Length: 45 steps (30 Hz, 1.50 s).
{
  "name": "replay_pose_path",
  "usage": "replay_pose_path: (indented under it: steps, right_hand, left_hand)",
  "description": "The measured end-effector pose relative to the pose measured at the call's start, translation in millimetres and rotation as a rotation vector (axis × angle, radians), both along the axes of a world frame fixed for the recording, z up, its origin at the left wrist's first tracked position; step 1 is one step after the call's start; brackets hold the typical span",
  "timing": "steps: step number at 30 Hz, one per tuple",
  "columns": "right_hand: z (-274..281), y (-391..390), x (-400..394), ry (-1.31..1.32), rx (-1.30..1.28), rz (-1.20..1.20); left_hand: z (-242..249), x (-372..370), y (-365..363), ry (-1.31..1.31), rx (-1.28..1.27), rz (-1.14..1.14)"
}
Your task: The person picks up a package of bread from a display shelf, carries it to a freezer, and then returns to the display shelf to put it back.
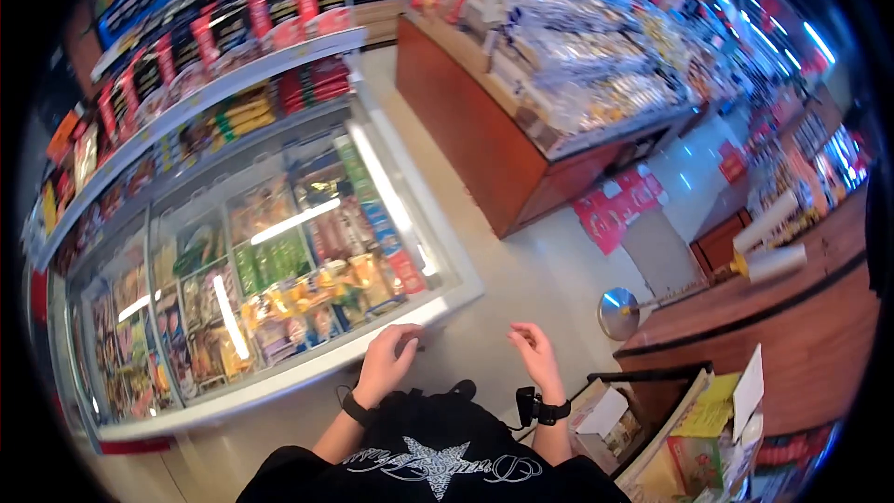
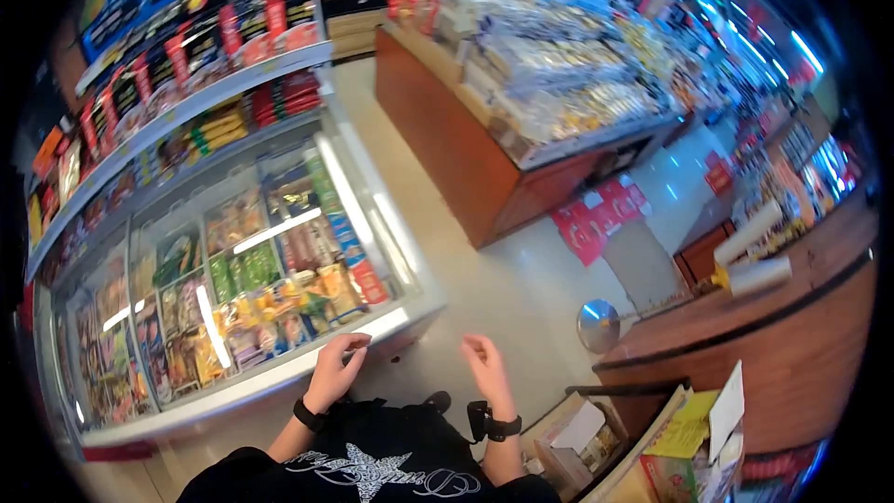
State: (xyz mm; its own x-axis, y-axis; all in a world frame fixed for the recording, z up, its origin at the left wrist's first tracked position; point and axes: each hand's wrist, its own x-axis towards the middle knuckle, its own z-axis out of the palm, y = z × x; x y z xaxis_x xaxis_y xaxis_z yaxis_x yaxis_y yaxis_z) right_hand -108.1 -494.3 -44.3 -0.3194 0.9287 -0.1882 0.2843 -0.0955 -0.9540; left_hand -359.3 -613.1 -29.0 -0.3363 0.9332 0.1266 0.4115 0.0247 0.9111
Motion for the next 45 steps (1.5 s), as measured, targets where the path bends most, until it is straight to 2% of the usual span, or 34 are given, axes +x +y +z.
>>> replay_pose_path:
  steps: [12, 14, 16, 20, 21, 24, 31, 35, 38, 45]
  right_hand:
    - [12.7, -19.8, 196.7, -0.051, 0.053, -0.351]
    - [15.0, -24.6, 215.4, -0.023, 0.024, -0.379]
    - [22.9, -29.7, 225.9, 0.157, -0.001, -0.447]
    - [27.4, -35.5, 243.5, 0.160, -0.010, -0.541]
    - [29.7, -36.4, 246.1, 0.223, -0.034, -0.557]
    - [26.8, -30.6, 257.4, 0.280, -0.057, -0.598]
    - [44.1, 26.3, 287.0, 0.299, 0.024, -0.662]
    - [68.7, 78.8, 299.8, 0.295, 0.087, -0.665]
    - [79.5, 120.5, 309.3, 0.282, 0.097, -0.634]
    - [85.3, 198.5, 304.9, 0.311, 0.127, -0.580]
  left_hand:
    - [23.0, 165.9, 97.0, -0.061, -0.023, -0.400]
    - [29.8, 184.9, 108.4, -0.022, 0.002, -0.511]
    - [40.3, 200.9, 118.3, 0.005, -0.033, -0.587]
    - [44.1, 229.4, 141.0, 0.016, -0.126, -0.723]
    - [38.1, 235.7, 148.8, 0.068, -0.039, -0.747]
    - [35.3, 253.3, 169.4, 0.068, -0.032, -0.813]
    - [35.7, 284.5, 243.5, 0.001, -0.023, -0.884]
    - [51.0, 297.2, 304.7, -0.029, 0.080, -0.907]
    - [58.5, 298.0, 347.4, -0.018, 0.145, -0.894]
    - [54.5, 297.0, 421.5, -0.108, 0.084, -0.820]
